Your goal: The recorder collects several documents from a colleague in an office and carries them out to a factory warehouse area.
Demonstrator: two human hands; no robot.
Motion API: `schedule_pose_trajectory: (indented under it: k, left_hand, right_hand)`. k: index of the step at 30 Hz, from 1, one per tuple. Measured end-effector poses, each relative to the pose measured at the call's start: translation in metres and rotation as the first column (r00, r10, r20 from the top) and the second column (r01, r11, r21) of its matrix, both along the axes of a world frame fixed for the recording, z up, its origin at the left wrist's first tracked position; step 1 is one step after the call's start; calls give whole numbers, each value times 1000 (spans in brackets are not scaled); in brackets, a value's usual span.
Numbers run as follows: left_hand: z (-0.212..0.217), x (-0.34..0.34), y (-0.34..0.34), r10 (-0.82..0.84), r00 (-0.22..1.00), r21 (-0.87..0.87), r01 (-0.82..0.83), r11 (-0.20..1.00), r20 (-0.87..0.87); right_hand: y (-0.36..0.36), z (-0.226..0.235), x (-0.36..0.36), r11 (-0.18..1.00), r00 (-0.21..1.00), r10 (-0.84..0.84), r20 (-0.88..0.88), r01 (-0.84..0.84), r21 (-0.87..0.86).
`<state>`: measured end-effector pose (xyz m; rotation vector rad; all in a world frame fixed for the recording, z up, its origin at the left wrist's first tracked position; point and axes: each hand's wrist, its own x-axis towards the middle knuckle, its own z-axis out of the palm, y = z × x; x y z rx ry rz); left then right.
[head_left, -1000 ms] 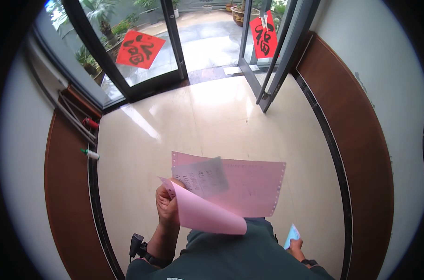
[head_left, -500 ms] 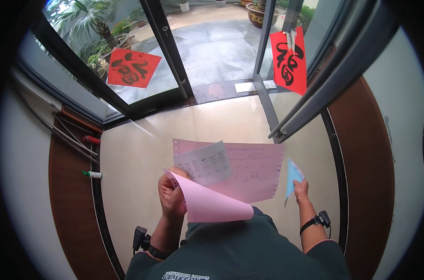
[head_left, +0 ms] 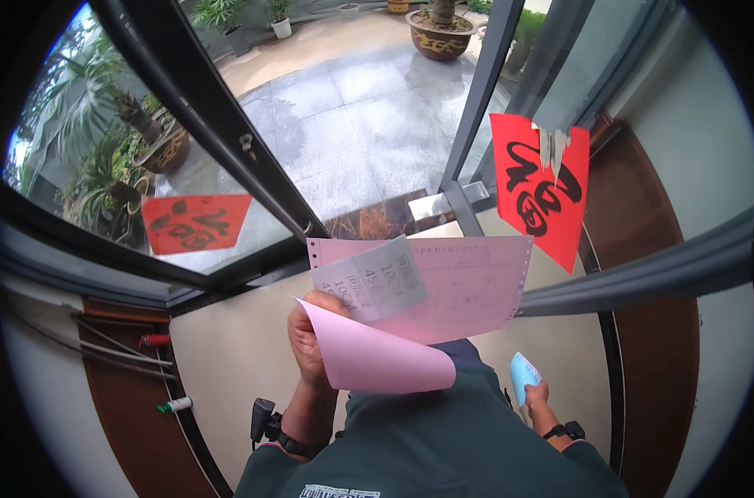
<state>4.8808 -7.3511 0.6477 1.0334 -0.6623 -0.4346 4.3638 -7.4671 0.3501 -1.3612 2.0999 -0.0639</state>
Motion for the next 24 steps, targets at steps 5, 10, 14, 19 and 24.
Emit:
schedule_pose_trajectory:
  k: [5,10,14,19,24]
  left_hand:
    - [-28,109,-133,-7,995,-23,9,1000,102]
    - [-22,200,-271,4,1000,-2,-4,1000,-24]
    - [-5,269,-378,64,996,-83,-60,995,55]
    - [10,360,-489,86,996,-17,-86,996,2]
    - [-13,478,-600,50,997,-53,-47,997,67]
  right_hand:
    - [-64,3,95,992,999,3,-39,2,124]
    - [-185,-21,190,898,931,343,-123,-286,335]
    - [-276,-47,244,861,904,425,-36,-392,325]
    - [-386,-45,314,761,841,541,-24,-476,441]
    - [-507,-53,425,794,854,518,-39,-464,392]
